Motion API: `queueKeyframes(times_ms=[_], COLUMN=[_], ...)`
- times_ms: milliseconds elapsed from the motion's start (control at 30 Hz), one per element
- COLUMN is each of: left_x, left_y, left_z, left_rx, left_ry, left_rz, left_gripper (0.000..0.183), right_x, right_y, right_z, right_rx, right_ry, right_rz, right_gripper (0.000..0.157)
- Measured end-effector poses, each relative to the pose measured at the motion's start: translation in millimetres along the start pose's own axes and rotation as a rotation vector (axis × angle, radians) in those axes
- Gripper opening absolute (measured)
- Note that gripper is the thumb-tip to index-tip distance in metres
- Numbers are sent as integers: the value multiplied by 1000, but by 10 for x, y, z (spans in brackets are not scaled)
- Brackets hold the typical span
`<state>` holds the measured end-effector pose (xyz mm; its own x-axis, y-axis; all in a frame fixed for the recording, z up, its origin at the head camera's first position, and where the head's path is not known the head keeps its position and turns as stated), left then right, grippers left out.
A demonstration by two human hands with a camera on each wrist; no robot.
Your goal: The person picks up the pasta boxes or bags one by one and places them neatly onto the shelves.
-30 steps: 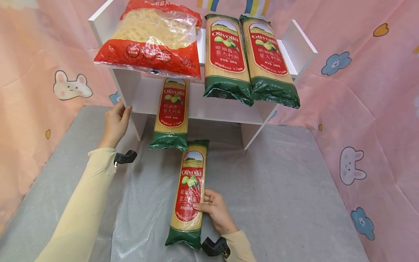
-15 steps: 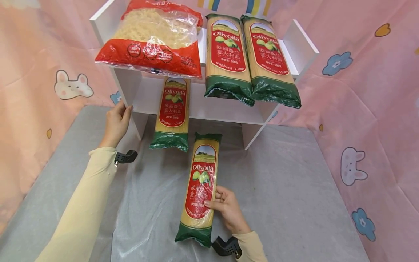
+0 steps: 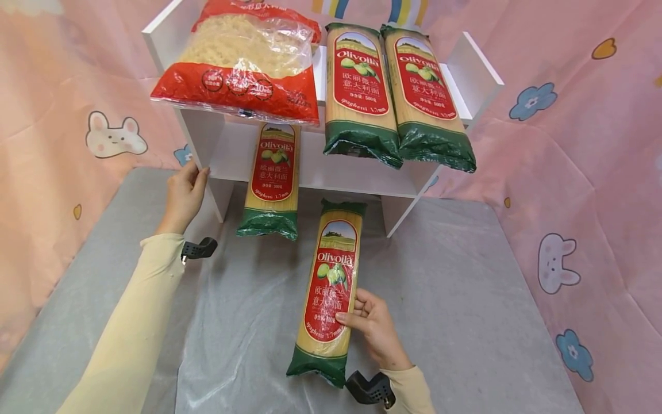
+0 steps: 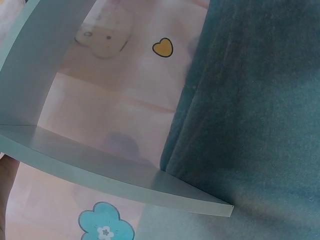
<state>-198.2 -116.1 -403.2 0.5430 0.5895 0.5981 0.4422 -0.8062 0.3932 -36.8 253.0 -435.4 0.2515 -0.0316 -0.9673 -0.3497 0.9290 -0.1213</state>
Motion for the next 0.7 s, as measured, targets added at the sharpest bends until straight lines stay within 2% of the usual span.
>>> queueKeyframes(times_ms=[367,700], left_x=[-2,-8], left_y=[9,11], left_z=[-2,0], left_rx=[-19,-21], left_ry=[5,1], left_rz=[25,32], left_gripper=[24,23], right_x=[-154,-214], right_y=[2,-1], right_z=[-7,33], right_rx=[-22,-26], right_ry=[80,50], right_rz=[-22,-38], right_gripper=[35,37])
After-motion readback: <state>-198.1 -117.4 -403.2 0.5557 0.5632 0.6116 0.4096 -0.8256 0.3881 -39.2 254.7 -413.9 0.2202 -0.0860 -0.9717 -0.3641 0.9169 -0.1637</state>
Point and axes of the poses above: each hand's wrist, its own z-axis away from the middle knuckle, its own y-axis out of the back of the hand, x = y × z, the point moved 1 cm from there along -z, towards the middle knuckle, and after that the axes turned 12 degrees about -y, right-handed, at the moved point
